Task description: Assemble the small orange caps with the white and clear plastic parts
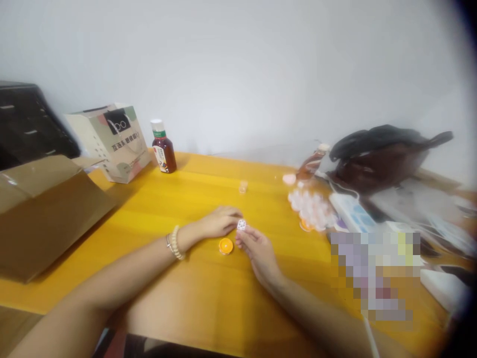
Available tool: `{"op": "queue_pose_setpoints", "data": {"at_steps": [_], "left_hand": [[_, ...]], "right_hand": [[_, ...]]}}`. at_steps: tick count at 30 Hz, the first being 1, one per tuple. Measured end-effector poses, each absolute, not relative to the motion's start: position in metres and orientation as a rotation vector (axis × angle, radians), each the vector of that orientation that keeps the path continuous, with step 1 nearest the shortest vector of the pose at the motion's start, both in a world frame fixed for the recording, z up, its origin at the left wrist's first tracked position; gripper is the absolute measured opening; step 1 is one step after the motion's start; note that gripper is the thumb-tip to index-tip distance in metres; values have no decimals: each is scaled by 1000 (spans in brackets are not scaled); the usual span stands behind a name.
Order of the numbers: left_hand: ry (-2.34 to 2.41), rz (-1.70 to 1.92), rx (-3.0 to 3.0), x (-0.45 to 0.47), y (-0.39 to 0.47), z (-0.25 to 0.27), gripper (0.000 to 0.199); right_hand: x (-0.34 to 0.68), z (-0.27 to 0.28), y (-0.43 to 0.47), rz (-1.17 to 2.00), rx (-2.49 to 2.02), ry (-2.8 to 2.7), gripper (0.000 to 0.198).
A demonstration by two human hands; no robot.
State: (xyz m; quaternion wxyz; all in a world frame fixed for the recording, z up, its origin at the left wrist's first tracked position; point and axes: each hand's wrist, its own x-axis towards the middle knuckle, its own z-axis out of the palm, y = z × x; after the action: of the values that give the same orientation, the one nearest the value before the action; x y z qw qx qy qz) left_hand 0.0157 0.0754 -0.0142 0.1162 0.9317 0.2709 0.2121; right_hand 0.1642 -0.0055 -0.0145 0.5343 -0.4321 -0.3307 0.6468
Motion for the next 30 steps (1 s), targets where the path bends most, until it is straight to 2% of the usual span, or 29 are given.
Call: {"op": "queue_pose_setpoints", "data": {"at_steps": [6,11,21,30], "left_hand": [[868,767,2585,-2,71,-18,23],[1013,936,2173,-14,63,-20,19],[960,1017,1626,-13,36,-26,31],[1109,1125,1577,-11,34,-13,27]], "right_hand": [[158,-16,5,1486,-1036,-850,23],[160,-17,7,1476,-1036,-870,24],[163,-16,1,1545,-1007,-883,29],[166,-13,-1,1614,-967,-825,26]]}}
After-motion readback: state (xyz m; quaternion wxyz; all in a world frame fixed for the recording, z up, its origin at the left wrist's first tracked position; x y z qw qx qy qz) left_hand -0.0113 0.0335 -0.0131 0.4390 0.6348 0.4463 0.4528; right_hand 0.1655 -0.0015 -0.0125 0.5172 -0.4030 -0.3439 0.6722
